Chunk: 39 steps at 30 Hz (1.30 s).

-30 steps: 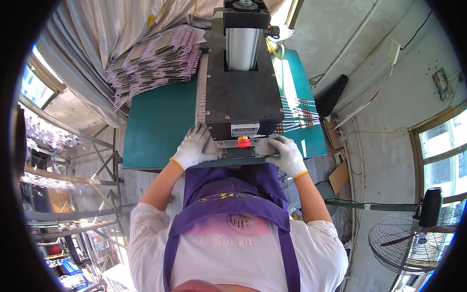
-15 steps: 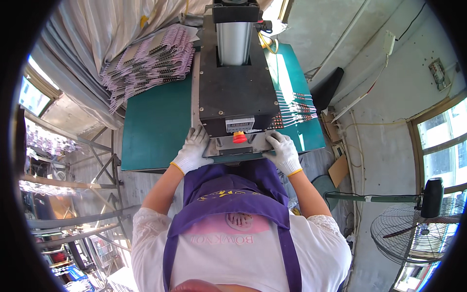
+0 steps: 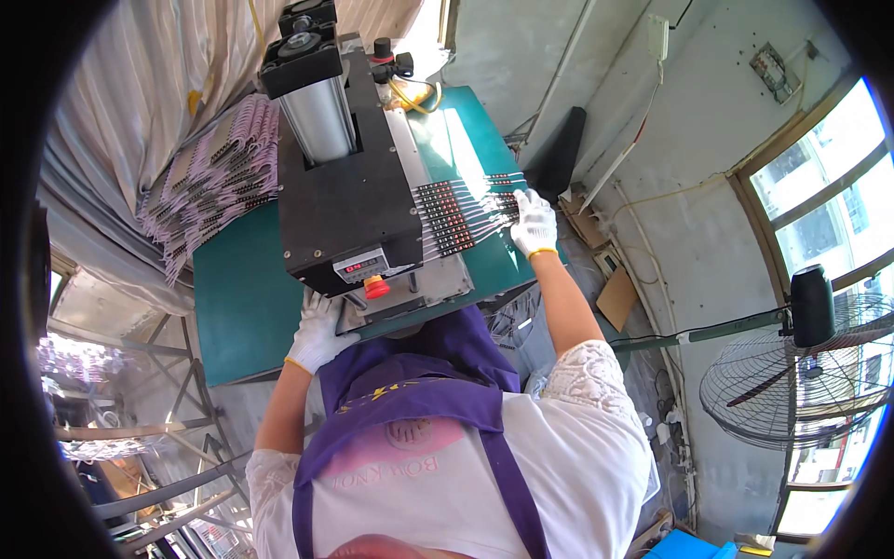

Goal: Operating a specialized machine to process and assemble LED light strips in a factory setting.

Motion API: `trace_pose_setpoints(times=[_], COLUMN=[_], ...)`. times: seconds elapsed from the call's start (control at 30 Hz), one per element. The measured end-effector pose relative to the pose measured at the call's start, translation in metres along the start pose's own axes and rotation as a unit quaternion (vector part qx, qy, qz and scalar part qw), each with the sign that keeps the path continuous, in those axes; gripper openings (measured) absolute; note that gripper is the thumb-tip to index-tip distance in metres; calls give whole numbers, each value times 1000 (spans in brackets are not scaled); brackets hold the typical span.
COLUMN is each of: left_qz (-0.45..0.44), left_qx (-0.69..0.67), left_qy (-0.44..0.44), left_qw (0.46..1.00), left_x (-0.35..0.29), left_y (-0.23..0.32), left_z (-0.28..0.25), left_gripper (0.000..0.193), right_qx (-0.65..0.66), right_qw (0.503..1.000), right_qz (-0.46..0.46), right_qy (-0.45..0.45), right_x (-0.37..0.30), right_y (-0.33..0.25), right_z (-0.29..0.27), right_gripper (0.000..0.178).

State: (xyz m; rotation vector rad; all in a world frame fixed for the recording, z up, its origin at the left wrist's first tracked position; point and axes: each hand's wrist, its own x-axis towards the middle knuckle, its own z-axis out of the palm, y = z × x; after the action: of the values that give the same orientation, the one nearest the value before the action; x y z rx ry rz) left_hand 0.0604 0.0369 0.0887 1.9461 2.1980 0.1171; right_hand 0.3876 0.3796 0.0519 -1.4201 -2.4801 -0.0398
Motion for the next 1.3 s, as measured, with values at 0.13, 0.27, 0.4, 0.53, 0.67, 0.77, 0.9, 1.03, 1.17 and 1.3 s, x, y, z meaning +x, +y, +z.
trace_pose_setpoints(times=[0.13,0.27,0.4,0.53,0.67,0.77,0.9,1.03,1.17,1.3], left_qz=[11,12,-13,-27,-91,-91,-80,-113,-129,-137], left_qx=[12,3,-13,-4,-59,-31,-44,-67,-94,-93], left_qy=[26,59,53,52,25,72,106,106,115,129], left_qw=[1000,998,998,998,994,993,990,986,981,978], left_x=[-3,-6,-8,-8,-7,-10,-12,-24,-37,-45], left_y=[4,4,5,6,13,13,24,30,37,43], left_z=[-4,1,1,9,9,24,18,27,28,25], left_gripper=[80,73,66,59,56,56,55,68,80,76], right_qx=[-41,-39,-12,36,88,126,168,92,63,-56], right_qw=[996,993,979,977,967,961,956,967,982,985], right_qz=[62,56,25,-20,10,40,34,-29,-87,-124], right_qy=[-56,-98,-200,-209,-237,-243,-237,-235,-157,-106], right_x=[52,83,105,108,96,84,81,84,75,73], right_y=[30,44,46,49,64,77,90,88,84,84], right_z=[9,15,21,8,4,-2,1,-2,7,26], right_gripper=[61,62,67,37,30,43,53,44,24,17])
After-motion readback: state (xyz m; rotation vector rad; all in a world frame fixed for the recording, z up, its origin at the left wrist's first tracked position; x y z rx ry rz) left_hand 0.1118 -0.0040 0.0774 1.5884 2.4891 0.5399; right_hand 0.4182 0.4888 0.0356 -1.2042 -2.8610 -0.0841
